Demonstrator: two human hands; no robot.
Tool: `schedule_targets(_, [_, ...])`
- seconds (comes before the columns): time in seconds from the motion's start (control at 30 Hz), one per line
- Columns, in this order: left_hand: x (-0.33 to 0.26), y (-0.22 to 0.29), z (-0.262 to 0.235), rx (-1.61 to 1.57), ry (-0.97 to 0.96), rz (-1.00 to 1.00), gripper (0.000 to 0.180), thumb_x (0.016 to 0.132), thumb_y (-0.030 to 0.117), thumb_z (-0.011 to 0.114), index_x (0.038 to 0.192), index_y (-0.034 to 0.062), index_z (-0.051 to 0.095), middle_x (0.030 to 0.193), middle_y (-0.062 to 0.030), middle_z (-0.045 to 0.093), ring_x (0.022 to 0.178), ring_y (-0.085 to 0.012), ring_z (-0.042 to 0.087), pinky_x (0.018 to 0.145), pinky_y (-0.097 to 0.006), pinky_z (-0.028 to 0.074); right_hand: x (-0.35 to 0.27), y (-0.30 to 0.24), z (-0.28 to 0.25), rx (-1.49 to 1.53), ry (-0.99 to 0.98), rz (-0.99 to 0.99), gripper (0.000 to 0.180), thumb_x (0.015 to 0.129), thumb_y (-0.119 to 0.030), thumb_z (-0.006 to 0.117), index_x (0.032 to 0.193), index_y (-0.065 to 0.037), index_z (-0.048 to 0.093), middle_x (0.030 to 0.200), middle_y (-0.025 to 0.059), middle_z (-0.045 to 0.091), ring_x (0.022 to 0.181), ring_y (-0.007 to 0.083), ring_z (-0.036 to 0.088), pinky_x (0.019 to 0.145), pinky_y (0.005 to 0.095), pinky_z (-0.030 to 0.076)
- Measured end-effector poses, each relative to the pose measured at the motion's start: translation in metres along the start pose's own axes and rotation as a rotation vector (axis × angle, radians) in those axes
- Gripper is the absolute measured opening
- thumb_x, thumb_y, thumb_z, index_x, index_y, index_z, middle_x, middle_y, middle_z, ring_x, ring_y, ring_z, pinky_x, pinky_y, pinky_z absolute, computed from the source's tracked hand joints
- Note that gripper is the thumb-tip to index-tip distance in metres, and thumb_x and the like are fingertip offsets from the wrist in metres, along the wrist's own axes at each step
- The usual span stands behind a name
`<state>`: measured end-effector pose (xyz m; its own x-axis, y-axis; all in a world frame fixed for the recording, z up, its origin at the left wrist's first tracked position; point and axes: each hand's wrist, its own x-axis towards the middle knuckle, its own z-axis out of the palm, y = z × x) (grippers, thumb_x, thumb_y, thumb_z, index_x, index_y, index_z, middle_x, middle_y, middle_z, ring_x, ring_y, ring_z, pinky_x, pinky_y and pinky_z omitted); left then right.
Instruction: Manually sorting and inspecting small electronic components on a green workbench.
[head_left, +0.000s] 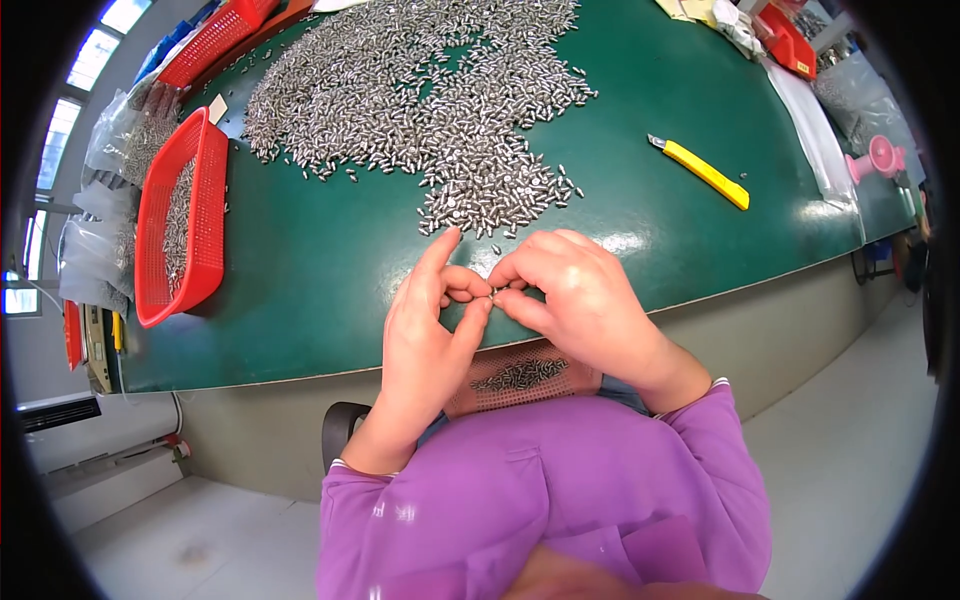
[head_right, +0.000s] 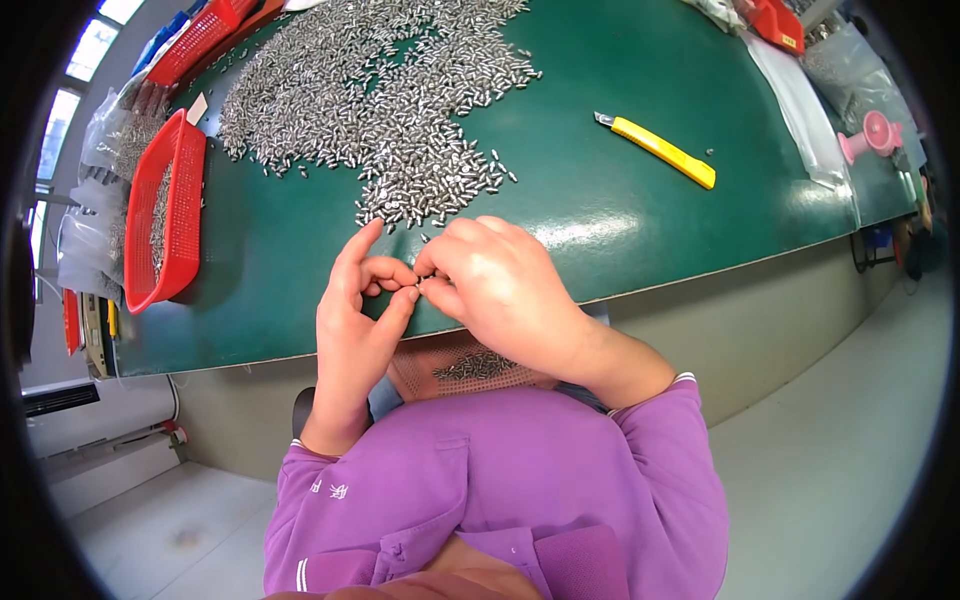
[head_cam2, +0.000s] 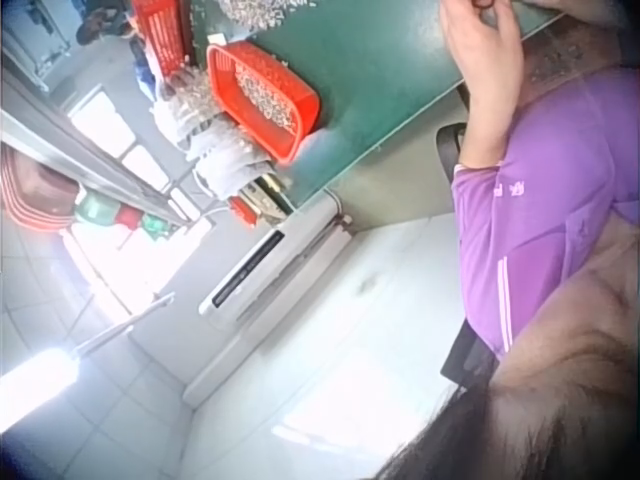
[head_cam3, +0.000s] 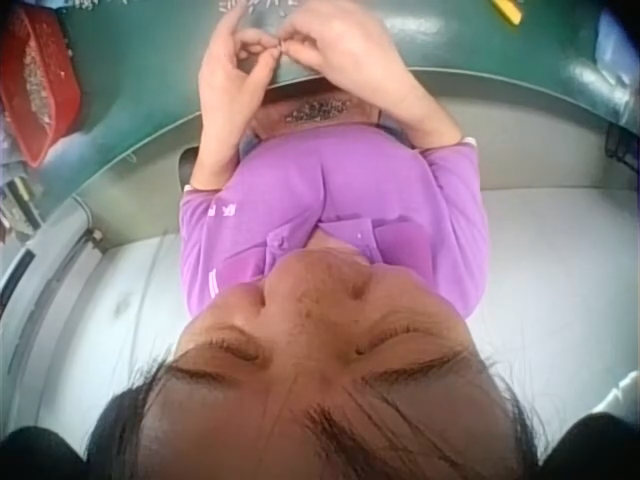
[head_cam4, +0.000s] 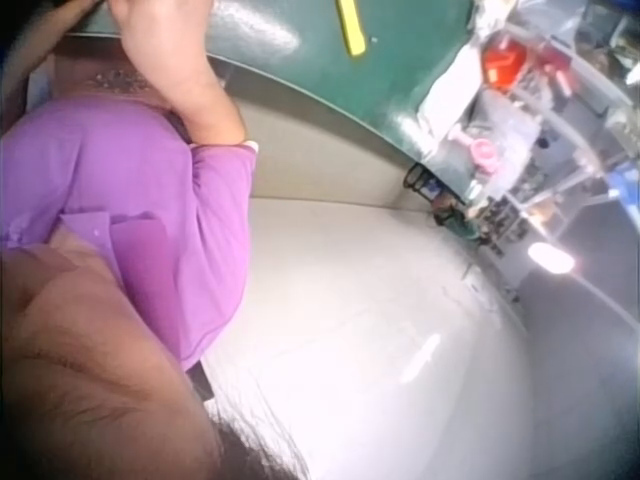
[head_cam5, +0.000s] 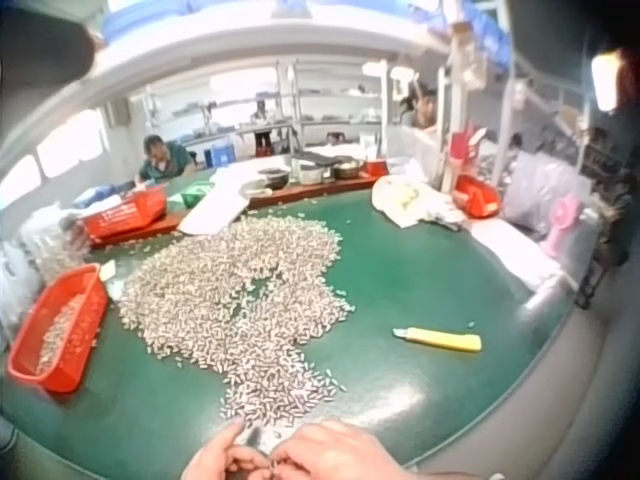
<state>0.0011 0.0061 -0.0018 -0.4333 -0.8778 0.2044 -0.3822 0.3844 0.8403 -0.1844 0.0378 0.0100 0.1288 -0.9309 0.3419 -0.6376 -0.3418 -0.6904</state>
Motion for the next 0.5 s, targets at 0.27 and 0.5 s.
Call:
schedule_targets(0.27, [-0.0008,-0.0028,-0.0004,0.032,0.003,0.067,0.070,0.078,-0.006,0.069,0.143,0.0047,0.047,0.087,-0.0036,0.066,0.084,-0.0211,0.063,0.080,-0.036,0.050,-0.0034,0.0013,0.0041,0.010,0.060,-0.066,0.014,0.077,-0.008,0.073,0.085,-0.009,0.062,0.085,0.0054,0.060,0.079,0.0294,0.058,0.071,0.0421,0.047])
schedule_targets(0.5, [-0.0004,-0.0054,0.0030,0.069,0.029,0.158,0.074,0.076,-0.008,0.068,0.145,0.0046,0.045,0.086,-0.0040,0.064,0.082,-0.0223,0.063,0.080,-0.037,0.050,-0.0030,0.0018,0.0045,0.036,0.048,-0.072,0.014,0.076,-0.006,0.071,0.084,-0.008,0.060,0.084,0.0058,0.060,0.079,0.0294,0.057,0.072,0.0420,0.046])
